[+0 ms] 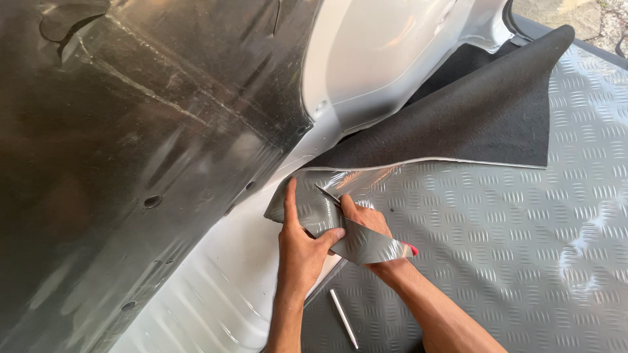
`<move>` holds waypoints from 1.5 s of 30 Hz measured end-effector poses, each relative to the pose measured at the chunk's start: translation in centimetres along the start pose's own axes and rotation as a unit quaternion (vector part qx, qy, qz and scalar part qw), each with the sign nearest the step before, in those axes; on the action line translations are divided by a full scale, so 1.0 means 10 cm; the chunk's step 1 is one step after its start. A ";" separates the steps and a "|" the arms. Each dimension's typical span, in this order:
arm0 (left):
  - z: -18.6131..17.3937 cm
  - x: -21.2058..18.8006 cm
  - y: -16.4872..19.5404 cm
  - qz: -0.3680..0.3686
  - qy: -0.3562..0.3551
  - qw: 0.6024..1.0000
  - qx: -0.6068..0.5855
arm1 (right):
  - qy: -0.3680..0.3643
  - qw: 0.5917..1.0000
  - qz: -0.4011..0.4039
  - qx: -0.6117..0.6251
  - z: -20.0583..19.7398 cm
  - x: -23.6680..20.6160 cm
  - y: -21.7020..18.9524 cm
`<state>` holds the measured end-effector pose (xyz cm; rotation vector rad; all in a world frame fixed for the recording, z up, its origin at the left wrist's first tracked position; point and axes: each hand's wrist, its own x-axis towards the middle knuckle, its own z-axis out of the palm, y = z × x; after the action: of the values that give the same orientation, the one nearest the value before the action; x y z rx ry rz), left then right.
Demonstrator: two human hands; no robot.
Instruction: The person kneels on the floor of a vehicle and uses a white marker to trace the contour of a white plastic wheel well onto a grey diamond-plate floor mat. They then use red-handled scissors to cut the mat along the traced line, trimming the excess material to fit the wheel well.
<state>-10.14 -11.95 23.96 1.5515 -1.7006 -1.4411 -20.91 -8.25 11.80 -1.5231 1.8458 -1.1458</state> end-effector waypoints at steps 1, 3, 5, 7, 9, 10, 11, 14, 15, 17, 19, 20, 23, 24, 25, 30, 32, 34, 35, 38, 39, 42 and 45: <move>0.00 -0.02 0.00 -0.030 0.010 0.999 0.011 | 0.005 1.000 -0.006 -0.001 -0.01 0.00 -0.01; 0.00 -0.06 -0.03 -0.067 0.053 0.996 -0.002 | 0.014 0.999 -0.037 0.019 -0.06 0.01 -0.02; -0.02 -0.07 -0.08 -0.025 0.059 0.997 -0.048 | 0.021 0.998 -0.046 0.031 -0.09 0.02 -0.03; -0.03 -0.04 -0.15 0.091 0.039 0.987 -0.129 | 0.017 0.998 -0.041 0.036 -0.10 0.03 -0.03; -0.02 0.00 -0.23 0.144 0.047 0.975 -0.163 | 0.024 0.998 -0.038 0.034 -0.08 0.03 -0.03; -0.01 0.03 -0.26 0.172 0.047 0.968 -0.178 | 0.032 0.998 -0.035 0.031 -0.07 0.03 -0.03; -0.01 0.06 -0.29 0.155 0.060 0.975 -0.144 | 0.038 0.998 -0.046 0.034 -0.06 0.02 -0.02; -0.01 0.13 -0.32 0.114 0.079 0.987 -0.082 | 0.039 0.998 -0.042 0.036 -0.06 -0.02 0.00; -0.02 0.14 -0.32 0.112 0.076 0.987 -0.089 | 0.030 0.999 -0.021 0.032 -0.07 -0.03 0.00; -0.02 0.15 -0.31 0.119 0.078 0.985 -0.097 | 0.019 0.999 -0.012 0.026 -0.08 -0.05 0.00; -0.02 0.13 -0.29 0.136 0.076 0.983 -0.096 | 0.024 0.999 -0.026 0.018 -0.11 -0.06 -0.02; -0.01 0.11 -0.29 0.149 0.074 0.981 -0.097 | 0.030 0.999 -0.028 0.031 -0.12 -0.08 -0.02; 0.03 0.08 -0.28 0.165 0.082 0.978 -0.102 | 0.031 0.998 -0.030 0.054 -0.13 -0.08 -0.05; 0.04 0.07 -0.28 0.157 0.086 0.978 -0.105 | 0.028 0.998 -0.026 0.050 -0.12 -0.06 -0.06; 0.05 0.07 -0.28 0.148 0.089 0.979 -0.107 | 0.025 0.998 -0.022 0.046 -0.11 -0.05 -0.06; 0.06 0.06 -0.26 0.077 0.060 0.987 -0.126 | 0.040 0.998 -0.007 0.043 -0.05 -0.01 -0.08; 0.05 0.04 -0.25 0.078 0.066 0.987 -0.121 | 0.042 0.998 -0.004 0.047 -0.05 -0.01 -0.08; 0.04 0.04 -0.24 0.092 0.071 0.982 -0.147 | 0.041 0.998 0.002 0.046 -0.07 -0.01 -0.08; 0.04 0.04 -0.23 0.101 0.099 0.982 -0.125 | 0.042 0.998 0.003 0.043 -0.07 -0.02 -0.08; 0.01 0.10 -0.21 0.106 0.171 0.978 -0.063 | 0.049 0.998 0.009 0.043 -0.09 0.00 -0.07; 0.00 0.14 -0.20 0.093 0.192 0.976 -0.047 | 0.048 0.998 0.012 0.043 -0.09 0.00 -0.07; 0.00 0.22 -0.20 0.075 0.222 0.971 -0.045 | 0.048 0.998 0.017 0.042 -0.08 0.01 -0.07; 0.03 0.25 -0.21 0.067 0.230 0.969 -0.055 | 0.048 0.998 0.020 0.039 -0.09 0.02 -0.07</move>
<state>-10.11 -13.70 21.19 1.5289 -1.3931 -0.9920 -21.28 -8.23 12.85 -1.4034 1.8627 -1.2775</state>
